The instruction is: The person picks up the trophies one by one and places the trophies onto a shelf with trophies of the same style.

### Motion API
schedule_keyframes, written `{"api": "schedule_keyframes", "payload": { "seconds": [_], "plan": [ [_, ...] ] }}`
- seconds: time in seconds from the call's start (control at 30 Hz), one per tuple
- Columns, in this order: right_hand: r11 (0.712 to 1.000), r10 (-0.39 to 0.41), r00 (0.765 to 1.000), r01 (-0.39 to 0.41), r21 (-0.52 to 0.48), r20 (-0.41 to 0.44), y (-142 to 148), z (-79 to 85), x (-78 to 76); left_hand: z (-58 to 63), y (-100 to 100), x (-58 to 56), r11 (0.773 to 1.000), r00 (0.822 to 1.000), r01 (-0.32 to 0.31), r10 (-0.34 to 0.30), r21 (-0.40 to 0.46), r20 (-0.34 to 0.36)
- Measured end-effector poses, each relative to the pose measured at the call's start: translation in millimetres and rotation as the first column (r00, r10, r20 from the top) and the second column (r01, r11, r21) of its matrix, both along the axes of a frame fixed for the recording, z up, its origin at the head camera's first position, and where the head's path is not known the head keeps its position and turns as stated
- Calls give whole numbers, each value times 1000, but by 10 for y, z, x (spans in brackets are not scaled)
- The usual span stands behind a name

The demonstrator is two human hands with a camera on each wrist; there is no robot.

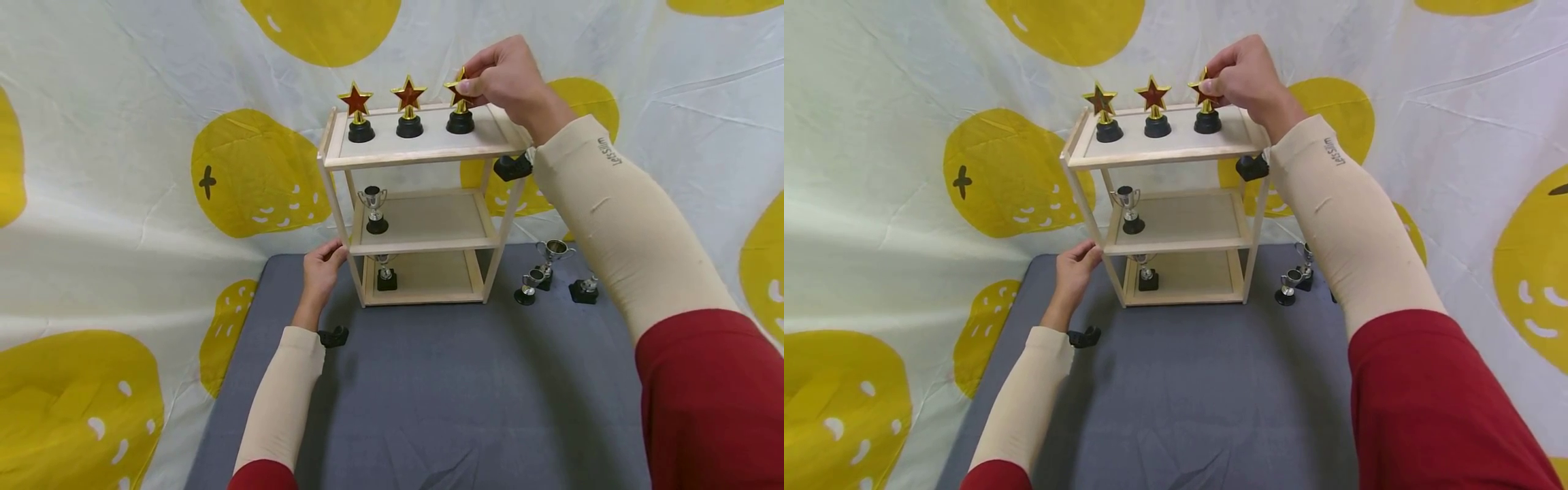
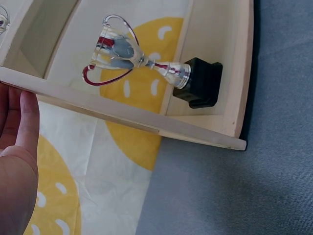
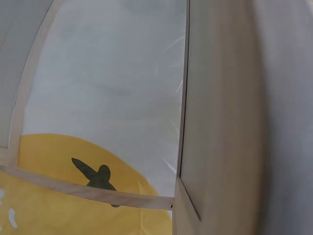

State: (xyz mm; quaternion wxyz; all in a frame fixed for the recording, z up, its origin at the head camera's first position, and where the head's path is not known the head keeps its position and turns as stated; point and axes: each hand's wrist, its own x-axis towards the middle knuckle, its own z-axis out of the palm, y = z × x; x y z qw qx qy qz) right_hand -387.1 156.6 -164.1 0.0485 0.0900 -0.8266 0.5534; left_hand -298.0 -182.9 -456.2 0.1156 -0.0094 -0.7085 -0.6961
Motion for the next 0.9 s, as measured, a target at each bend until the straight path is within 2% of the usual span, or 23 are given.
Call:
{"api": "schedule_keyframes", "payload": {
  "seconds": [0.13,0.5,0.9],
  "plan": [
    [1000,-3,1000,3,-5,9,11,-5,-1,-18,13,-9,1000,1000,9,-9,7,-22],
    [998,18,1000,-18,-54,11,49,-26,11,-18,20,-8,1000,1000,8,-8,-16,-17],
    [996,83,996,-83,20,10,114,-30,36,-29,35,-33,1000,1000,-4,4,-15,-19]
  ]
}}
